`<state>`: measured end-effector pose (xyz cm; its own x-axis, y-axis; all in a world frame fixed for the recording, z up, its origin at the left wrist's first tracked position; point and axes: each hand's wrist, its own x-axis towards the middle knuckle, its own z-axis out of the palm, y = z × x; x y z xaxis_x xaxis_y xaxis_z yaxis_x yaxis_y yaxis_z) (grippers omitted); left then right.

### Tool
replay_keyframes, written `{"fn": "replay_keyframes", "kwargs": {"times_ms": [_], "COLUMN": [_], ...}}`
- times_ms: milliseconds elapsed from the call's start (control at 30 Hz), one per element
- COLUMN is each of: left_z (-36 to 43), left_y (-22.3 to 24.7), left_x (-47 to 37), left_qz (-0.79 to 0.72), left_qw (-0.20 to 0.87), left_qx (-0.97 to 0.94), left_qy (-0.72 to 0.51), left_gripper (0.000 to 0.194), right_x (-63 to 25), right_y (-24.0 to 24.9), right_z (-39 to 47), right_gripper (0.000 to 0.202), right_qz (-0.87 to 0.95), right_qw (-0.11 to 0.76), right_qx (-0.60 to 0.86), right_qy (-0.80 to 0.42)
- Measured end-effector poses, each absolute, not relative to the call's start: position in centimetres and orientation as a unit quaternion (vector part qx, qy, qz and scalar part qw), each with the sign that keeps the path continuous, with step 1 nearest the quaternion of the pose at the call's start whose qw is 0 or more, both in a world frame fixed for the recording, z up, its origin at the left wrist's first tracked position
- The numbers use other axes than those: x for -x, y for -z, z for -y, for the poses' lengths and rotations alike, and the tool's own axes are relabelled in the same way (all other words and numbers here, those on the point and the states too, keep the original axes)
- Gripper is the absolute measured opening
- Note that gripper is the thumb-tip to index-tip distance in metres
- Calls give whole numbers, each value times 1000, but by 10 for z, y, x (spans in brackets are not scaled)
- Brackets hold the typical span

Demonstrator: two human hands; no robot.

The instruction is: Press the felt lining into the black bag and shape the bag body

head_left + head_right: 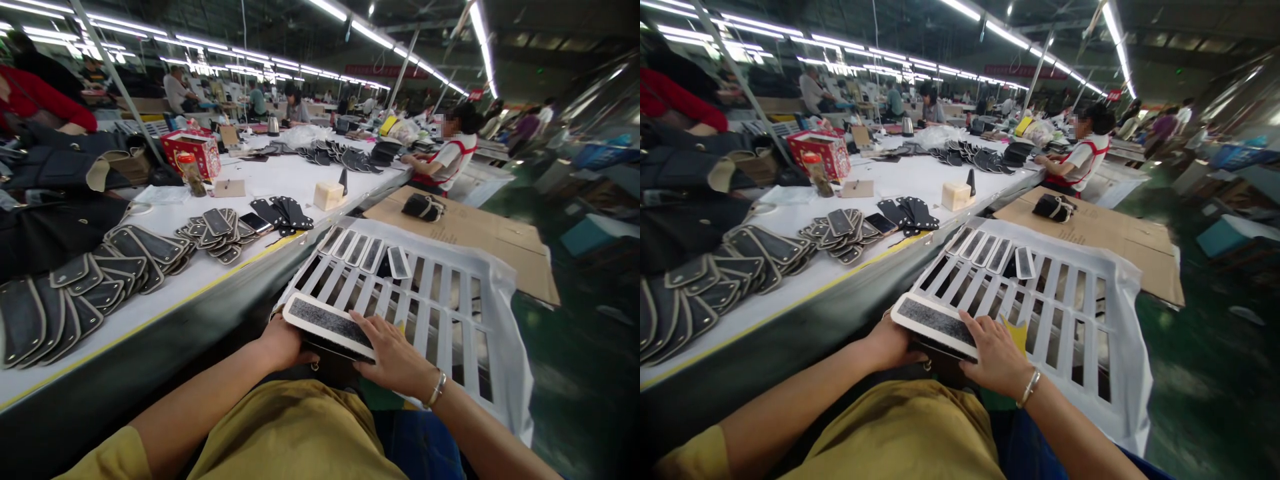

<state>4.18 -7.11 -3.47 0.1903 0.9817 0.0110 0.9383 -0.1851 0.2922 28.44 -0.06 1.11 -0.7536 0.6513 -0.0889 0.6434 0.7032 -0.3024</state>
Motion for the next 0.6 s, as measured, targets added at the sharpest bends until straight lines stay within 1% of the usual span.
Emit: {"fn": "replay_keyframes", "kwargs": {"times_ms": [67, 167, 200, 267, 367, 467, 533, 600], "left_z": [73, 86, 93, 107, 119, 114, 104, 95], "left_y": [35, 34, 35, 41, 56, 71, 77, 78], "left_x": [-36, -21, -16, -8, -4, -5, -6, -7], "left_qz": [-618, -597, -596, -609, -670, -760, -793, -793], "left_qw": [121, 120, 111, 92, 81, 116, 207, 328], "left_qx": [-770, -785, -784, -765, -669, -488, -374, -304], "left_qy": [-104, -113, -131, -189, -311, -414, -433, -414], "left_gripper": [55, 34, 28, 23, 24, 31, 44, 53], "right_x": [-284, -286, -287, -285, -274, -255, -247, -245], "right_y": [-14, -18, -19, -17, -9, 2, 8, 13], "right_z": [-4, -14, -17, -23, -23, -13, -7, -4], "right_gripper": [77, 76, 76, 71, 62, 67, 67, 63], "right_qz": [924, 926, 926, 925, 922, 924, 930, 932], "right_qw": [5, -12, -19, -28, 3, 40, 42, 38], "right_qx": [340, 323, 315, 306, 349, 372, 361, 360], "right_qy": [-173, -196, -208, -221, -169, -85, -46, -16]}}
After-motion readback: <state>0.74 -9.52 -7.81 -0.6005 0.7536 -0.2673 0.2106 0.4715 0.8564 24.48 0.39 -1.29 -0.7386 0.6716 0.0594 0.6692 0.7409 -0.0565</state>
